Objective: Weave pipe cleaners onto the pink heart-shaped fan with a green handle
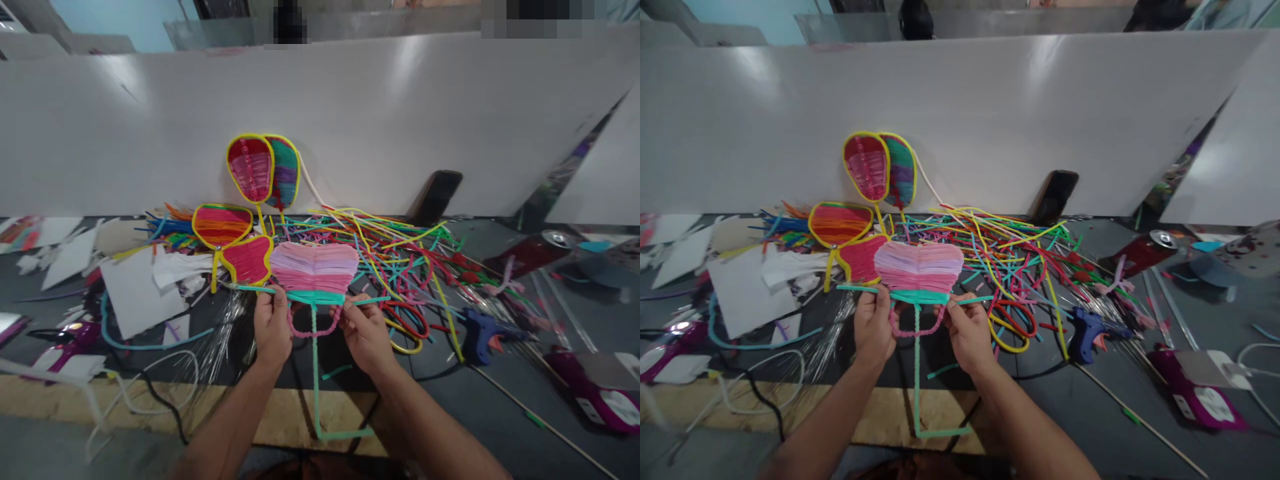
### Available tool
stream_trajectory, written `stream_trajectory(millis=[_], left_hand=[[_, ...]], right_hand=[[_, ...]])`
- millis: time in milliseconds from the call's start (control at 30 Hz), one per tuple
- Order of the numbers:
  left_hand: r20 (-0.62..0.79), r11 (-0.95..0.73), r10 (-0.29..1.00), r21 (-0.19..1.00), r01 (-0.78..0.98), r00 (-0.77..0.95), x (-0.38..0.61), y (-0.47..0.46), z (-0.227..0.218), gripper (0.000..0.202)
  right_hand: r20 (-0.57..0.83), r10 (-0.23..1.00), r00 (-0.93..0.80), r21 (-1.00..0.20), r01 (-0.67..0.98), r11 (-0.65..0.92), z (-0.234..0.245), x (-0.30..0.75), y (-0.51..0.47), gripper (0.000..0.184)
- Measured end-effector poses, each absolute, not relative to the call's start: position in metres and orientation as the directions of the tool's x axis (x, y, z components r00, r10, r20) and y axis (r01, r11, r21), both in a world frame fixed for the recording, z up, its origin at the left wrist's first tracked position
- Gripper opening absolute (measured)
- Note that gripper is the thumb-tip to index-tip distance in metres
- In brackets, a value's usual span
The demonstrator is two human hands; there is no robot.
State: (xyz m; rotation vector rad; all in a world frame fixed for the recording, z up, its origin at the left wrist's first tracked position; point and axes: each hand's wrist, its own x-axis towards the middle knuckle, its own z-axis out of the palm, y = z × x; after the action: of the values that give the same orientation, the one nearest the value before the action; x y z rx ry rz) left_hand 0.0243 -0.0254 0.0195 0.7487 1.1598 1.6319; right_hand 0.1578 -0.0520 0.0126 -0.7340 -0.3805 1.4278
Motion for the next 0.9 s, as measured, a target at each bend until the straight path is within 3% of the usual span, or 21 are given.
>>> stream_trajectory(millis=[167, 467, 700, 900], left_hand=[[-0.067, -0.044, 0.971, 0.894, -0.446, -0.230, 0.026, -0.023, 0.022, 0.029], [-0.204, 0.072, 0.954, 0.866, -0.495, -0.219, 0.025, -0.023, 0.028, 0.033], [-0.299, 0.211, 0.954, 0.736, -0.643, -0.030, 0.022, -0.023, 0.030, 0.028], [-0.240, 0.287, 0.958, 0.780, -0.555, 0.158, 0.023, -0.028, 0.023, 0.048]], right_hand=[[-0.102, 0.971, 0.218, -0.675, -0.732, 0.094, 0.014, 0.159, -0.051, 0.017], [-0.142, 0.972, 0.185, -0.684, -0.728, 0.038, 0.014, 0.157, -0.053, 0.019], [-0.119, 0.967, 0.224, -0.725, -0.685, 0.069, 0.013, 0.156, -0.053, 0.018], [-0.117, 0.971, 0.207, -0.746, -0.664, 0.051, 0.011, 0.154, -0.056, 0.018]])
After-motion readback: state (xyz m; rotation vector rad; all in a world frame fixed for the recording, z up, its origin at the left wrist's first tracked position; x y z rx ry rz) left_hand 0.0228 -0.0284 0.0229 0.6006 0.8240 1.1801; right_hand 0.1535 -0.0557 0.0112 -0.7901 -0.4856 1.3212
